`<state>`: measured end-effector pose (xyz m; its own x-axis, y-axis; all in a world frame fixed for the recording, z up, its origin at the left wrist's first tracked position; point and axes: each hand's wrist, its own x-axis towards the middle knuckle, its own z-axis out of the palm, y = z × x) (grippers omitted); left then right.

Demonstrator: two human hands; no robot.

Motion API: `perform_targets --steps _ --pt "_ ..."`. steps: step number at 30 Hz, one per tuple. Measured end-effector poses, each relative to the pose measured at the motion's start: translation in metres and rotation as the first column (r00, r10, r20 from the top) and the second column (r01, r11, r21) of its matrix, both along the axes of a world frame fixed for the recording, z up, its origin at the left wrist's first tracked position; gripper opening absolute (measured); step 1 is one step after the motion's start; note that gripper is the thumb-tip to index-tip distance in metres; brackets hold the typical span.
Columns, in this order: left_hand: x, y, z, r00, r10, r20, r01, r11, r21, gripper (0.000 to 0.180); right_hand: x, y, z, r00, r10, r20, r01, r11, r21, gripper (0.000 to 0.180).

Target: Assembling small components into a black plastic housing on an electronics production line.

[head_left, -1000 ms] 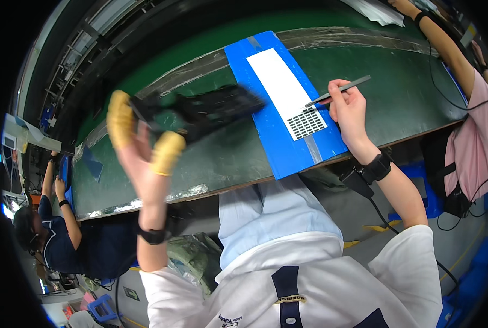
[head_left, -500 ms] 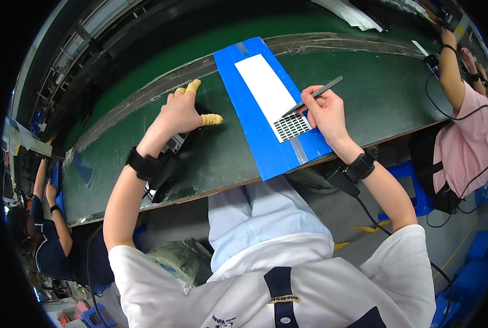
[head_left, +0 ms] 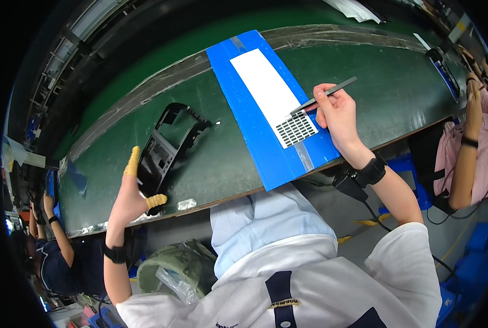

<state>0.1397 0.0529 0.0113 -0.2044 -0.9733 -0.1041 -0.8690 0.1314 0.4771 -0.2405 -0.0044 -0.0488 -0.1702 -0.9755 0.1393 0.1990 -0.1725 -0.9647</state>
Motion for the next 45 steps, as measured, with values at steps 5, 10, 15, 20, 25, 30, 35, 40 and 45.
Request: perform_targets --steps 5,10,15,20,25,30,35,40,45 --pt "-0.001 -0.016 0.002 0.926 0.199 -0.32 -0.212 0.977 -0.004 0.09 -0.003 0.001 0.005 1.0 -0.014 -0.012 0.014 0.999 0.042 0.013" --pt "0.027 -0.131 -0.004 0.982 0.186 -0.026 -0.186 0.943 -0.275 0.079 0.002 0.002 0.009 0.997 0.057 -0.048 -0.054 0.997 0.063 0.013" --pt "0.036 -0.285 0.001 0.847 0.51 0.148 -0.381 0.778 -0.5 0.098 0.009 0.003 0.011 0.997 0.066 -0.031 -0.062 0.992 0.112 0.013" --pt "-0.015 -0.32 0.008 0.896 0.439 0.063 -0.356 0.797 -0.487 0.083 0.008 0.003 0.013 0.999 0.043 -0.023 -0.04 0.992 0.122 0.012" --pt "-0.08 -0.196 -0.017 0.93 -0.228 0.288 0.355 0.763 -0.54 0.055 0.005 0.001 0.013 0.998 0.055 -0.043 -0.051 0.994 0.097 0.012" --pt "-0.108 -0.086 -0.004 0.822 -0.541 0.18 0.569 0.796 -0.206 0.058 0.007 0.001 0.008 0.996 0.05 -0.078 -0.043 0.995 0.088 0.012" --pt "-0.113 -0.053 -0.009 0.642 -0.706 0.298 0.762 0.631 -0.148 0.062 0.009 0.001 0.006 0.99 0.065 -0.128 -0.055 0.995 0.084 0.012" --pt "-0.12 -0.045 -0.009 0.677 -0.659 0.327 0.73 0.656 -0.191 0.057 0.007 -0.002 0.01 0.98 0.09 -0.176 -0.074 0.993 0.095 0.012" --pt "-0.118 -0.049 -0.008 0.676 -0.688 0.266 0.733 0.665 -0.142 0.058 -0.001 -0.004 0.015 0.986 0.115 -0.124 -0.096 0.983 0.155 0.014"
